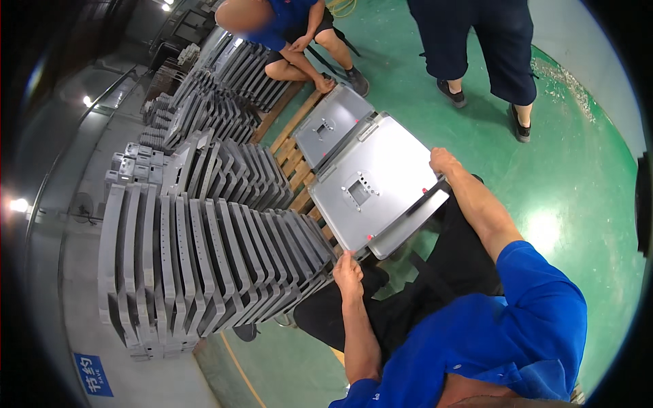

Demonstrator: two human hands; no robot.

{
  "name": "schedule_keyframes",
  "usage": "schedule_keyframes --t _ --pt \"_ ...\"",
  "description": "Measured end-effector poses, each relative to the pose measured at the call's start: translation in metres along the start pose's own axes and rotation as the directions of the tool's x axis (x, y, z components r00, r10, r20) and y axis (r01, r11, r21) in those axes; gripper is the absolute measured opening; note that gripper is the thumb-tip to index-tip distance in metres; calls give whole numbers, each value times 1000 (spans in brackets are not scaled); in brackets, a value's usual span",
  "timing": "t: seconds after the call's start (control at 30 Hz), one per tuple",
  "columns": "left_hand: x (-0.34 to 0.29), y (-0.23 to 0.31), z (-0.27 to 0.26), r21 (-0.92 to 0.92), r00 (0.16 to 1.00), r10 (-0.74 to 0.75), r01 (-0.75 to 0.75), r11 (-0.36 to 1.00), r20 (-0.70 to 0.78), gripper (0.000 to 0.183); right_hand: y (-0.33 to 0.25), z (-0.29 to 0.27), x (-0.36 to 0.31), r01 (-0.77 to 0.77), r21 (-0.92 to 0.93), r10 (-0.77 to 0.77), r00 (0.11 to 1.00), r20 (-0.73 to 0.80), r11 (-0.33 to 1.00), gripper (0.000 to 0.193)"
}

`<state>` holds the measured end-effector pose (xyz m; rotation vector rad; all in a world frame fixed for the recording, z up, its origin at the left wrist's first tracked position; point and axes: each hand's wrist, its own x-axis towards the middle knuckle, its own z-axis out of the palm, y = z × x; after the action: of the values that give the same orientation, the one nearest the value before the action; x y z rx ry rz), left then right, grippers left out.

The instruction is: Assembling and stacking metal equipment casings on a pallet.

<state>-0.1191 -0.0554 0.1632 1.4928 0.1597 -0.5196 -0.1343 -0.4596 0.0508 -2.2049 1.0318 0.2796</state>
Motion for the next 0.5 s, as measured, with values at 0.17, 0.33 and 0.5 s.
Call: schedule_keyframes --t 0.17,0.33,0.5 --pt "26 10 23 -52 999 -20 22 998 51 33 9 1 23 -61 -9 61 997 -36 998 37" --pt "38 48 21 0 994 18 -18 1000 109 32 -18 3 22 -109 60 107 994 31 992 45" --pt "71 77 25 -23 994 63 -61 998 94 32 -16 10 45 -101 64 104 994 -39 993 43"
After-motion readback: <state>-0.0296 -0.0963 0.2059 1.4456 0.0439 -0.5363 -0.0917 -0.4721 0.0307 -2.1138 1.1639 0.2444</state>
